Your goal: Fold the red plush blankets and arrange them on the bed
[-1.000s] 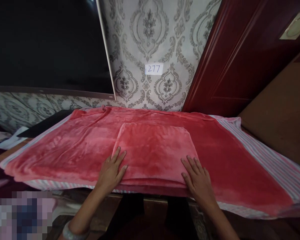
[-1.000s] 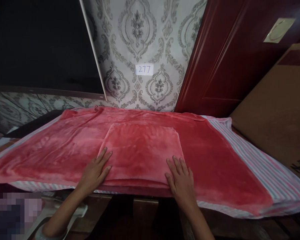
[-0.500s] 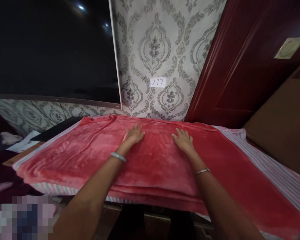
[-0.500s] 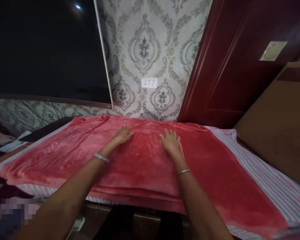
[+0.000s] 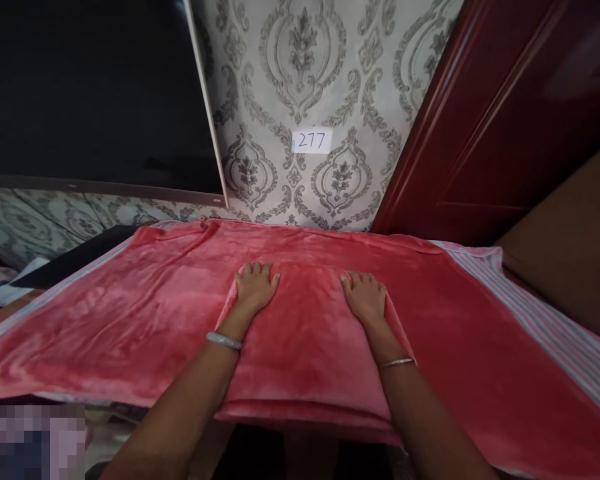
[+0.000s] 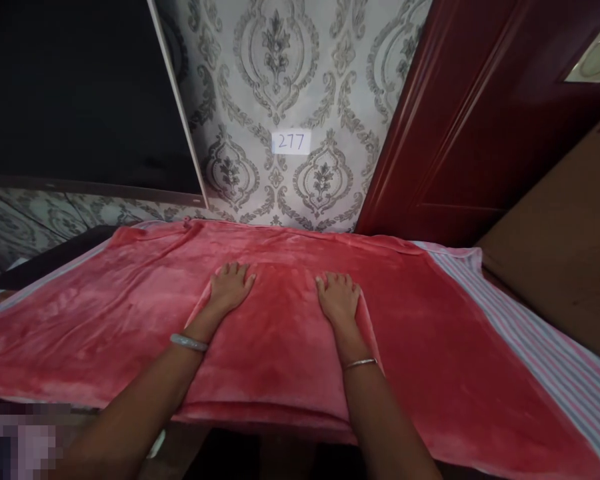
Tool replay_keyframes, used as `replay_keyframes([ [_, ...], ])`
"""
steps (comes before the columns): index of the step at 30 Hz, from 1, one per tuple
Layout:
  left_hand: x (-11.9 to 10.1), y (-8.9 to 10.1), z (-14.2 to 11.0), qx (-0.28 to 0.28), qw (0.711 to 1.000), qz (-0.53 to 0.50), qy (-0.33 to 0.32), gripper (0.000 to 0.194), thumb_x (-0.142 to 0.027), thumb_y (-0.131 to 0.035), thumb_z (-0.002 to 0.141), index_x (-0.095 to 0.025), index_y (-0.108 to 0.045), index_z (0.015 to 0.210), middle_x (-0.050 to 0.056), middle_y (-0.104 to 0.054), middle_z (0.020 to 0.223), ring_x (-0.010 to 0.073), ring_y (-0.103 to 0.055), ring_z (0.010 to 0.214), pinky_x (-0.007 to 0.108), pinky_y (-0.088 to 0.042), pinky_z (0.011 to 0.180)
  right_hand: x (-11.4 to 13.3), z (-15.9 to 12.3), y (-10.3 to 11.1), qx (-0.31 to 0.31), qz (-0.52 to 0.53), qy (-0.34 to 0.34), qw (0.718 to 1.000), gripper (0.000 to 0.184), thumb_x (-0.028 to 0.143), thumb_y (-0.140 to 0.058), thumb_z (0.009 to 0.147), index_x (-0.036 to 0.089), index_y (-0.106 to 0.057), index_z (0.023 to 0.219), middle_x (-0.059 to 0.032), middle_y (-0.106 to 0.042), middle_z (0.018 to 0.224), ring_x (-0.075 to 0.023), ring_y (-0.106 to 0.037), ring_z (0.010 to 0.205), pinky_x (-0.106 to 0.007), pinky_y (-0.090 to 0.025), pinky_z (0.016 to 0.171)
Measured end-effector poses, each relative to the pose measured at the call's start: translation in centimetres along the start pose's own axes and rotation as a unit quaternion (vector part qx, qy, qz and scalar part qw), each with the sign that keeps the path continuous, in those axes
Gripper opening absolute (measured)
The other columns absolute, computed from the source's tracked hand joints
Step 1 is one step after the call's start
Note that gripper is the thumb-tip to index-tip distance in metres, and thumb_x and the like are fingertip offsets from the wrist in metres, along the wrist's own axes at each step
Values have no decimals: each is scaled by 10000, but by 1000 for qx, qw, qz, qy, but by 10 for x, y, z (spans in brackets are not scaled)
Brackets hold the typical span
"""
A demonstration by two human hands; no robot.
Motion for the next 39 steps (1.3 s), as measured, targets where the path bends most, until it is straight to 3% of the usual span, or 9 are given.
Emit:
replay_keyframes([
  [4, -2, 8, -3, -8, 1000, 3, 0, 577, -493, -331, 1014, -175, -563, 1435, 193, -539, 1484, 409, -437, 1387, 655, -386, 1069, 1, -3, 3, -12, 13, -7, 1000, 524, 436, -335, 1048, 178, -599, 1419, -168, -580, 1432, -348, -462, 1358, -572, -327, 1114],
  [7, -8, 27, -8, -59, 998, -10, -14, 613, -488, -372, 1009, -153, -477, 1512, 207, -415, 1595, 408, -331, 1487, 680, -264, 1162, 8, -7, 17, -76, 36, 11, 996, 525, 394, -336, 1053, 172, -522, 1491, -157, -481, 1542, -336, -337, 1466, -601, -243, 1171],
  [10, -35, 44, -17, -109, 983, -36, -146, 667, -514, -440, 990, -201, -383, 1576, 154, -301, 1669, 353, -213, 1558, 638, -151, 1234, 31, -13, 29, -115, 51, 118, 985, 532, 372, -364, 1051, 216, -431, 1554, -105, -337, 1645, -283, -208, 1537, -571, -189, 1212],
  [14, -70, 22, -28, -32, 950, -49, -306, 682, -562, -479, 974, -283, -360, 1584, 91, -332, 1665, 300, -230, 1561, 620, -117, 1252, 56, -20, 12, -1, 51, 220, 974, 537, 444, -401, 1055, 277, -412, 1565, -63, -340, 1647, -272, -233, 1535, -563, -202, 1219],
  [17, -76, -5, -27, 44, 949, -48, -309, 684, -598, -447, 978, -284, -365, 1581, 90, -388, 1636, 298, -275, 1546, 637, -97, 1247, 57, -21, -1, 59, 38, 215, 974, 532, 499, -399, 1056, 290, -451, 1542, -56, -390, 1622, -277, -264, 1526, -572, -197, 1223],
  [21, -77, -14, -24, 63, 950, -47, -303, 689, -616, -444, 970, -280, -396, 1569, 96, -430, 1611, 319, -303, 1531, 652, -102, 1240, 57, -17, -7, 77, 29, 208, 975, 518, 520, -415, 1052, 282, -515, 1501, -63, -445, 1586, -287, -295, 1512, -568, -198, 1223],
  [25, -78, -12, -25, 59, 949, -48, -305, 661, -597, -465, 966, -293, -431, 1551, 90, -453, 1598, 314, -331, 1518, 634, -114, 1244, 56, -16, -9, 75, 35, 210, 974, 501, 511, -429, 1052, 265, -552, 1471, -63, -458, 1578, -293, -309, 1503, -568, -193, 1222],
  [34, -83, -4, -24, 89, 955, -25, -280, 684, -538, -454, 989, -277, -313, 1606, 88, -290, 1681, 307, -221, 1561, 608, -82, 1253, 57, -19, 3, 111, 22, 188, 976, 536, 446, -390, 1079, 247, -389, 1577, -77, -315, 1655, -277, -219, 1540, -556, -145, 1242],
  [39, -85, 27, -68, 80, 943, -55, -319, 735, -597, -449, 983, -274, -272, 1620, 91, -201, 1708, 323, -125, 1584, 619, -54, 1253, 58, -71, 19, 160, 38, 204, 965, 604, 516, -365, 1069, 289, -271, 1621, -60, -154, 1701, -322, -126, 1561, -619, -191, 1215],
])
Point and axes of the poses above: each hand's wrist, its own z-axis towards the middle knuckle, its own y-axis out of the back of the hand, x = y × z, the point moved 8 cm from there along z, towards the middle knuckle
